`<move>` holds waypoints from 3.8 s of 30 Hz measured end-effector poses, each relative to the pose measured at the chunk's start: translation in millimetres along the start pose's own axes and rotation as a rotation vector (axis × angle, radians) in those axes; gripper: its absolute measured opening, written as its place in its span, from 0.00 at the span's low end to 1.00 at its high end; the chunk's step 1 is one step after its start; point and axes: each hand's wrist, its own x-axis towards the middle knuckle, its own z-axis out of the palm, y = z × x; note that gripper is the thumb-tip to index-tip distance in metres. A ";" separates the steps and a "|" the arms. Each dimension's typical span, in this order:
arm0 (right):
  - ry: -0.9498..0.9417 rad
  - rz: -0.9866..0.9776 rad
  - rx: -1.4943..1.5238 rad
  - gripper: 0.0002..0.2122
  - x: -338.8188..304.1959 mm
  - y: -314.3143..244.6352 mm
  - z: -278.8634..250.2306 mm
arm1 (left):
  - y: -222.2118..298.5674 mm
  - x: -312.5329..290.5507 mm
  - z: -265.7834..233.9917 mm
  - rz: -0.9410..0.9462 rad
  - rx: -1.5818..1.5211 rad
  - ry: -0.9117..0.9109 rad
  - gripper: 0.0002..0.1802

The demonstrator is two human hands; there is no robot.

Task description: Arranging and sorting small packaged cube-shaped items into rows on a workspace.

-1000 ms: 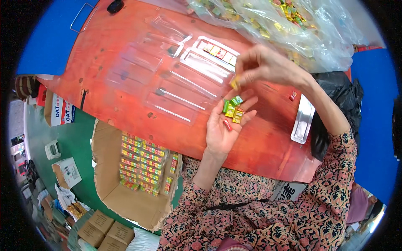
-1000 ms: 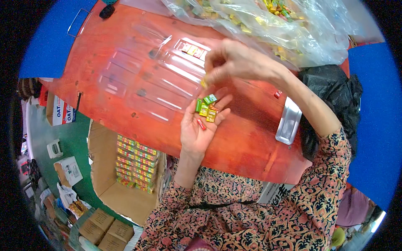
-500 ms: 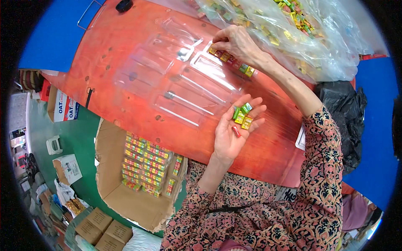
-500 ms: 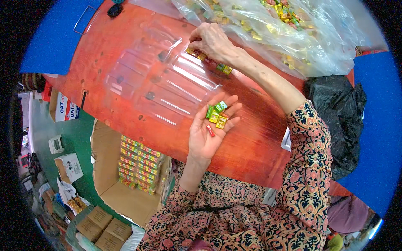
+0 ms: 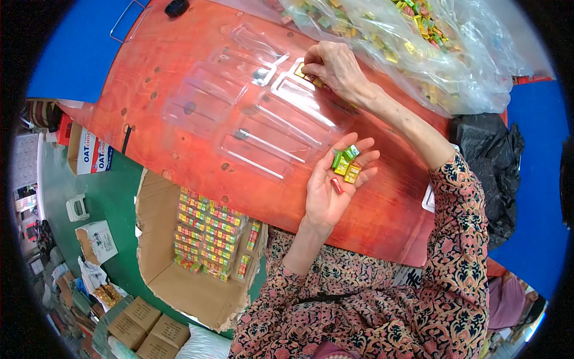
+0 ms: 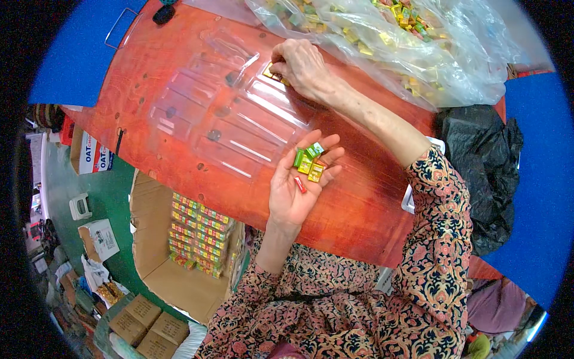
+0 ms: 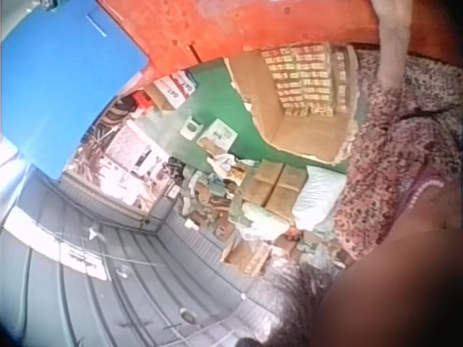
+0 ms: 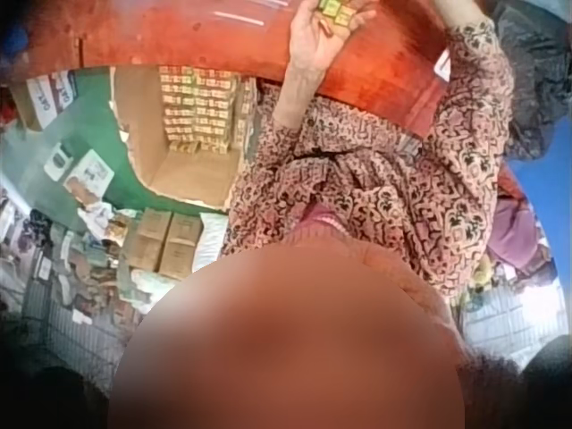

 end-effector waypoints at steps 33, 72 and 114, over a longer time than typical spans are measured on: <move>0.045 0.085 -0.174 0.12 -10.9 -7.0 6.6 | -1.7 1.4 -4.5 -0.012 -0.038 0.010 0.25; 0.100 -0.040 -0.107 0.08 -15.2 -2.0 4.2 | -0.5 -0.3 -0.4 -0.008 -0.011 0.017 0.25; -0.317 -0.051 -0.185 0.07 -56.1 3.3 -51.2 | 4.8 6.1 -10.3 -0.009 -0.275 -0.091 0.26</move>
